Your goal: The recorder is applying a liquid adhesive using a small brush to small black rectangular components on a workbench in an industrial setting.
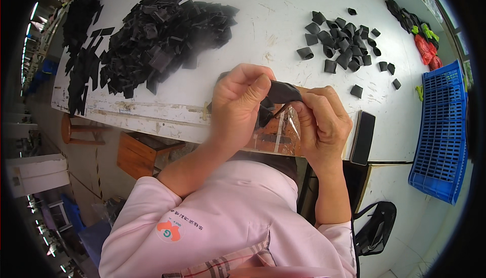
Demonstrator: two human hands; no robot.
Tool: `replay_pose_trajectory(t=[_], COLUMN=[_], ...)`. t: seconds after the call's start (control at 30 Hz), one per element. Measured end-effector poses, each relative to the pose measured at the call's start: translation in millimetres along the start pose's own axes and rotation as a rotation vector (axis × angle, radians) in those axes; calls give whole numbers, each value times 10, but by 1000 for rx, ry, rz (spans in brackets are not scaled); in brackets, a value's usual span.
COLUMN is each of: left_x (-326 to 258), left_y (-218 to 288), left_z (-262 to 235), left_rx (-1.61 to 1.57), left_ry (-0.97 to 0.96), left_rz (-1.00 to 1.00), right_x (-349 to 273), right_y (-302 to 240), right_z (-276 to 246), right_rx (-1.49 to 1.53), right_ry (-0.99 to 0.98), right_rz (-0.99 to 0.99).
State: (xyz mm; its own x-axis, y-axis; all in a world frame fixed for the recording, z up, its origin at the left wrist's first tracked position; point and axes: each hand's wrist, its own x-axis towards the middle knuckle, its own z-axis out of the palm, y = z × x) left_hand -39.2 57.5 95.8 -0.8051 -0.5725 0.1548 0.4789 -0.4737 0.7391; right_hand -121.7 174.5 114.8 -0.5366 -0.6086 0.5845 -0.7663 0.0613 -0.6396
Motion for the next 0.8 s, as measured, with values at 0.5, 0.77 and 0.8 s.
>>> replay_pose_trajectory(t=[0.5,0.77,0.8], left_x=[181,167,173], left_y=[258,97,70], left_z=[88,-22,-22], left_rx=[809,696,676], left_ry=[-388,-327,-313], left_rz=[214,237,194], right_x=[-3,-44,-44], right_y=[-38,51,75], right_z=[-70,81,94], right_rx=[213,19,0], right_ry=[-55,41,68], right_rz=[170,-5,-34])
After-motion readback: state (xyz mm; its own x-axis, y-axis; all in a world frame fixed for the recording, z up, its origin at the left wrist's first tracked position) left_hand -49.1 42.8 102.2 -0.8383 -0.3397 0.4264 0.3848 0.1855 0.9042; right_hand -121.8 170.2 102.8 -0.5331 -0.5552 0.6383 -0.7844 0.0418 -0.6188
